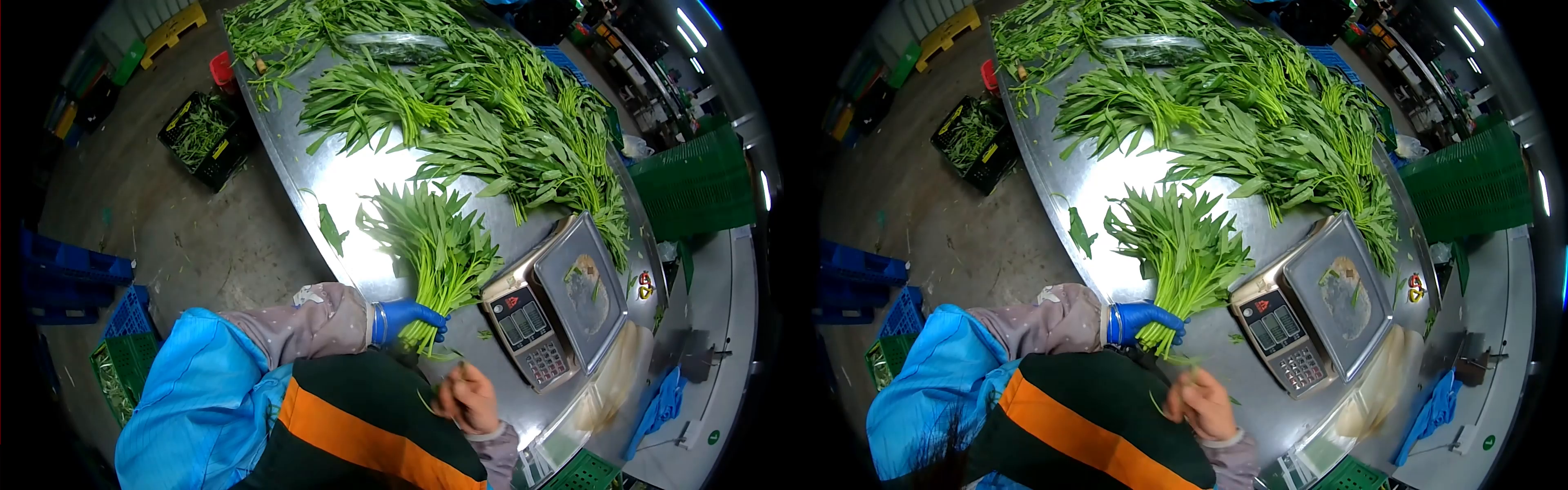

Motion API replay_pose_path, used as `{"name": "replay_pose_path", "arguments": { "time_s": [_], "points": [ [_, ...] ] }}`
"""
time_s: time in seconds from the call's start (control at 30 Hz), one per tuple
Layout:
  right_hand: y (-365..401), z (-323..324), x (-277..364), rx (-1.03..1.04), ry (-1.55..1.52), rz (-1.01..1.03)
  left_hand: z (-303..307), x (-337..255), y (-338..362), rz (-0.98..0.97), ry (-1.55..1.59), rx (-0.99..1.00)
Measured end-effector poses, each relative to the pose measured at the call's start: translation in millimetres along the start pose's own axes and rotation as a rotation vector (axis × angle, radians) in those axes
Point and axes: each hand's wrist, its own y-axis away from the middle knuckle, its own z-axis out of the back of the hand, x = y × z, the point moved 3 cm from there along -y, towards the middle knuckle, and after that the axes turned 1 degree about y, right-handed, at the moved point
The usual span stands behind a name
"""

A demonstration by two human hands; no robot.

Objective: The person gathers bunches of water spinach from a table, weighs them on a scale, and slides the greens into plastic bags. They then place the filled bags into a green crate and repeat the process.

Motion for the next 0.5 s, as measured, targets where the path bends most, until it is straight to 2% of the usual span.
{"name": "replay_pose_path", "arguments": {
  "time_s": [0.07, 0.1, 0.13, 0.27, 0.3, 0.33, 0.37, 0.4, 0.43, 0.5],
  "points": [
    [26.2, 19.8, 31.5, 0.004, 0.062, 0.187, 5.0, 3.5, -3.6, -0.001, 0.042, 0.06],
    [30.3, 39.7, 48.3, -0.265, 0.332, 0.212, 6.5, 5.2, -3.5, -0.001, 0.062, 0.09],
    [32.1, 85.7, 57.7, -0.645, 0.948, 0.24, 6.0, 5.8, -1.5, -0.001, 0.056, 0.094],
    [20.3, 81.9, 45.9, -0.827, 1.33, 0.362, -3.3, -1.6, 4.0, -0.017, 0.064, 0.073],
    [6.3, 61.9, 34.2, -0.621, 0.962, 0.22, -4.7, -2.1, 6.2, -0.016, 0.076, 0.051],
    [-4.5, 52.9, 17.8, -0.441, 0.721, 0.181, -8.4, -4.6, 9.0, -0.005, 0.091, 0.058],
    [-14.0, 34.4, 9.0, -0.349, 0.601, 0.125, -12.5, -8.6, 11.2, -0.023, 0.089, 0.051],
    [-24.8, 39.2, -7.8, -0.375, 0.709, 0.141, -16.9, -11.9, 13.3, -0.041, 0.088, 0.046],
    [-34.3, 38.1, -15.4, -0.356, 0.772, 0.072, -19.9, -13.9, 13.4, -0.058, 0.087, 0.041],
    [-43.7, 33.7, -20.7, -0.324, 0.639, 0.095, -20.5, -15.2, 7.5, -0.103, 0.125, 0.071]
  ]
}}
